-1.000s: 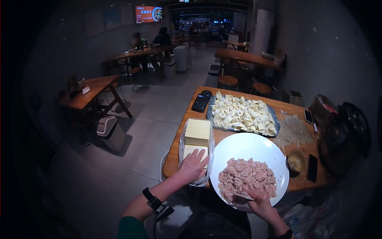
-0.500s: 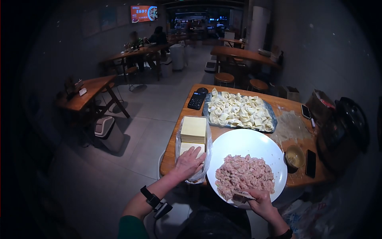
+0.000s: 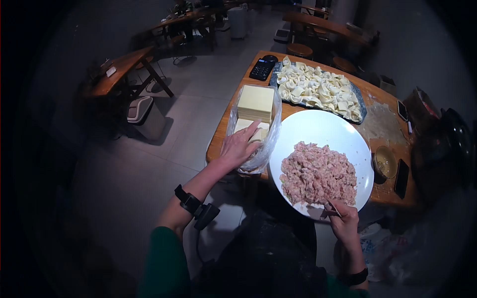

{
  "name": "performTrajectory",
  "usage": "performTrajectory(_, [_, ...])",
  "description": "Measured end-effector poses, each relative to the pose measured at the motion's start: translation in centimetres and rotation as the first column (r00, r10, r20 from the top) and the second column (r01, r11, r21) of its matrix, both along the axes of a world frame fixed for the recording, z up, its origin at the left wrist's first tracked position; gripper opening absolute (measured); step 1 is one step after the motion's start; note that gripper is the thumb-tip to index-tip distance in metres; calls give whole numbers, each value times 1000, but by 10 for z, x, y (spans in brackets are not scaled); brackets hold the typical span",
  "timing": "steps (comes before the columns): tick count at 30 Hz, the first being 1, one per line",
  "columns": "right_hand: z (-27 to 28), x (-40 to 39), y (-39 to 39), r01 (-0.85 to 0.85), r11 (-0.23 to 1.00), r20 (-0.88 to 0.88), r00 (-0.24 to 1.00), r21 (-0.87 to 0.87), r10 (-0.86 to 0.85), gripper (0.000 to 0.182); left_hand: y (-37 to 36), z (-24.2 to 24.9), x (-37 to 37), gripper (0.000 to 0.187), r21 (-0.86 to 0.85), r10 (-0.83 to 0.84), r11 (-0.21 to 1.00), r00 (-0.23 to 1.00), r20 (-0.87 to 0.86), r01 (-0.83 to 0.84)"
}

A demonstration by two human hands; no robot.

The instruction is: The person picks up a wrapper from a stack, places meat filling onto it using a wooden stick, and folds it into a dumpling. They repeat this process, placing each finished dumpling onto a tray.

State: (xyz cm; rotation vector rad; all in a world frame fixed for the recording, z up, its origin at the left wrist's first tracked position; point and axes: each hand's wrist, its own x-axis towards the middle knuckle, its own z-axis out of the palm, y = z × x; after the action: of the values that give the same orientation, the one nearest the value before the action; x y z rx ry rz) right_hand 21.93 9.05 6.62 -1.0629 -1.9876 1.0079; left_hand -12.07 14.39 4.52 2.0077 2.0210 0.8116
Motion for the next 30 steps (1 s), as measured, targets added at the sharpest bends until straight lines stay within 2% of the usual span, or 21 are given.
performTrajectory(2, [0, 1, -2, 29, 999, -62, 998, -15, -30, 15, -2, -6, -4, 60, 128, -105, 986, 994, -43, 110])
performTrajectory(3, [-3, 2, -2, 17, 999, -58, 998, -27, -18, 15, -5, -11, -5, 60, 116, -93, 988, 995, -37, 97])
performTrajectory(5, [-9, 1, -2, 61, 996, -80, 995, -70, -67, 17, -8, -20, -10, 61, 292, -39, 949, 960, -278, 123])
performTrajectory(6, [-8, 0, -1, 52, 996, -82, 995, -73, -58, 17, -7, -25, -16, 61, 289, -32, 950, 959, -280, 116])
performTrajectory(7, [-6, -1, -1, 63, 997, -92, 993, -54, -68, 17, -5, -29, -24, 59, 282, 45, 959, 993, -106, -14])
performTrajectory(8, [-5, -2, -1, 77, 996, -103, 991, -36, -80, 17, -2, -33, -32, 57, 254, 123, 957, 990, 70, -137])
performTrajectory(9, [-7, -1, 0, 76, 996, -105, 991, -37, -79, 17, -1, -30, -36, 57, 253, 125, 958, 990, 69, -138])
performTrajectory(10, [-10, 2, 2, 14, 993, -121, 992, -120, -28, 20, 0, -28, -39, 53, 175, 182, 965, 980, 82, -194])
performTrajectory(11, [-12, 3, 5, -49, 979, -141, 990, -197, 21, 35, 3, -25, -42, 49, 99, 240, 964, 966, 92, -249])
performTrajectory(15, [-11, -11, 6, -92, 982, -113, 991, -162, 74, 35, 17, -13, -35, 47, 137, 268, 954, 963, 6, -267])
performTrajectory(16, [-6, -18, 4, -72, 986, -149, 988, -153, 49, 19, 23, -9, -36, 51, 68, 298, 953, 955, -11, -296])
performTrajectory(17, [-3, -22, 4, -50, 988, -184, 983, -143, 23, 18, 28, -6, -36, 56, 0, 324, 946, 945, -31, -325])
performTrajectory(18, [-4, -22, 4, -46, 989, -185, 983, -140, 20, 18, 34, -2, -37, 56, 3, 320, 947, 947, -31, -320])
performTrajectory(20, [-9, -21, 5, -47, 983, -186, 982, -178, 14, 17, 43, 4, -39, 64, -177, 357, 916, 933, -43, -359])
performTrajectory(24, [-18, -19, 6, -39, 983, -213, 977, -180, 0, 17, 48, 1, -44, 65, -118, 345, 927, 933, -102, -356])
performTrajectory(26, [-18, -18, 7, -61, 990, -150, 988, -129, 41, 17, 49, 12, -45, 65, -309, 328, 895, 944, -34, -322])
performTrajectory(30, [-17, -19, 8, -70, 986, -125, 991, -148, 51, 18, 55, 2, -51, 64, -309, 329, 896, 944, -24, -320])
